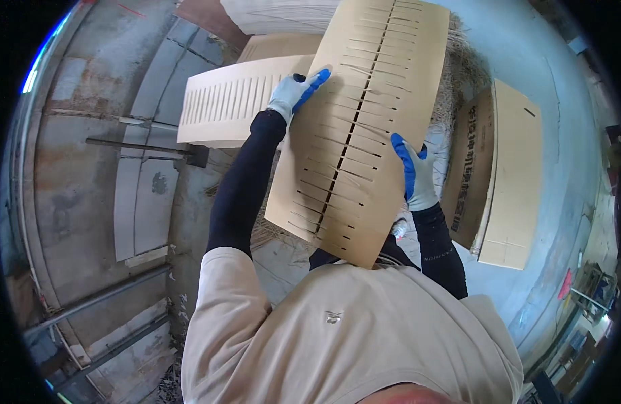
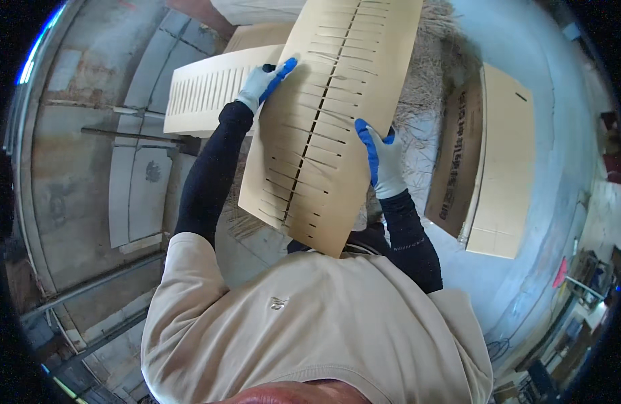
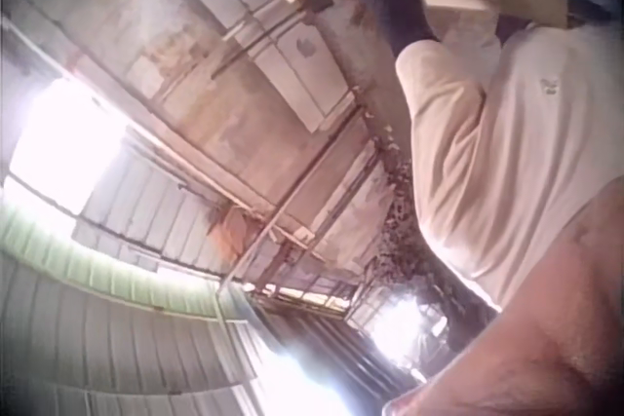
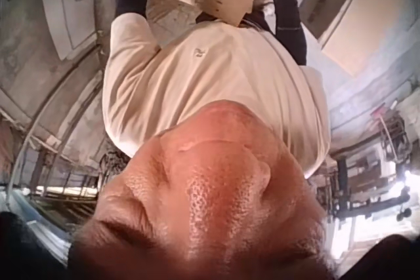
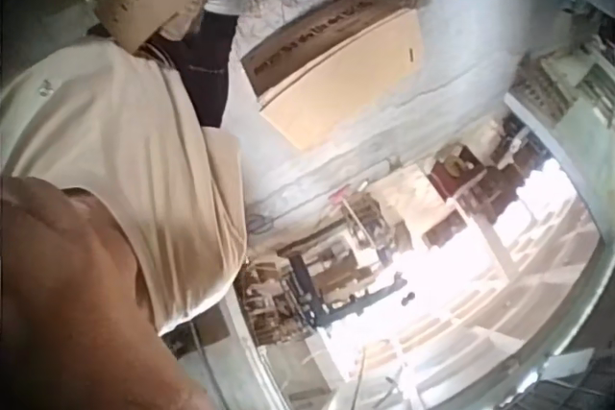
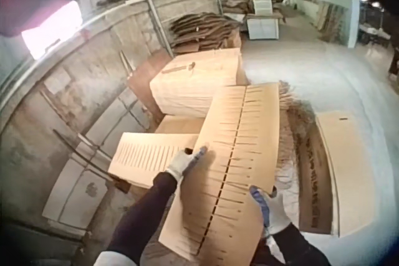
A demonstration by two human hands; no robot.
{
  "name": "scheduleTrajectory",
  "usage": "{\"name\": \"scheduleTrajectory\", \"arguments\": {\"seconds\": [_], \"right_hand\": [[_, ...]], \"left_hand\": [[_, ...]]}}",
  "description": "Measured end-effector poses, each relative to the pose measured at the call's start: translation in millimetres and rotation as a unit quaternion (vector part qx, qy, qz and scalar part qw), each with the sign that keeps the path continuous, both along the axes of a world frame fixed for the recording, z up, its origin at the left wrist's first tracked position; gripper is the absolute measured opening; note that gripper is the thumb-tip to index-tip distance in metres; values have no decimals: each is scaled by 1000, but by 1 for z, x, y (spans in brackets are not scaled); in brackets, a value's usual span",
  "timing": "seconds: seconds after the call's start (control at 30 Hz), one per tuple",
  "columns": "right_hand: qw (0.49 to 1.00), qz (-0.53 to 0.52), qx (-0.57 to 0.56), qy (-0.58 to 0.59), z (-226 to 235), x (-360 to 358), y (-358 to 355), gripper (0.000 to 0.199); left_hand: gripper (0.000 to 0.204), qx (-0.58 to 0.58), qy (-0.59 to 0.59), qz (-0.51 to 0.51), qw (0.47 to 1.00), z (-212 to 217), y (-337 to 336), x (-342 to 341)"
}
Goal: Handling and stacking corrugated board sheets and straw filler materials in a storage area.
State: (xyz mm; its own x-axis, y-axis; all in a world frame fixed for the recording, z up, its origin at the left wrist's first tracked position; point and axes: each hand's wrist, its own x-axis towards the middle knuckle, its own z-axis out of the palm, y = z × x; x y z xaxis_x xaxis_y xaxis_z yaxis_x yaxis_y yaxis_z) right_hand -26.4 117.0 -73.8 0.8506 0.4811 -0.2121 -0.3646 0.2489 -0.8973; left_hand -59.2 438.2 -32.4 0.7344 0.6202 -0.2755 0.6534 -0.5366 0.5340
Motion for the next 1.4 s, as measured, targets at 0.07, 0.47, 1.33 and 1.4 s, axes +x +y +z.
{"name": "scheduleTrajectory", "arguments": {"seconds": [0.07, 0.47, 1.33, 1.4], "right_hand": [[1000, 4, -16, -23, 2, -3, -3, 26], [991, 22, 7, -134, 85, 1, -46, 41], [920, -182, -67, -341, 90, -24, -265, 63], [940, -137, -38, -309, 94, -13, -295, 55]], "left_hand": [[86, 6, 21, 3, 1000, 17, -1, -3], [44, -311, -319, -53, 894, 132, -61, -38], [40, -175, -467, -113, 859, 136, -358, -21], [37, -290, -453, -140, 831, 135, -351, -24]]}}
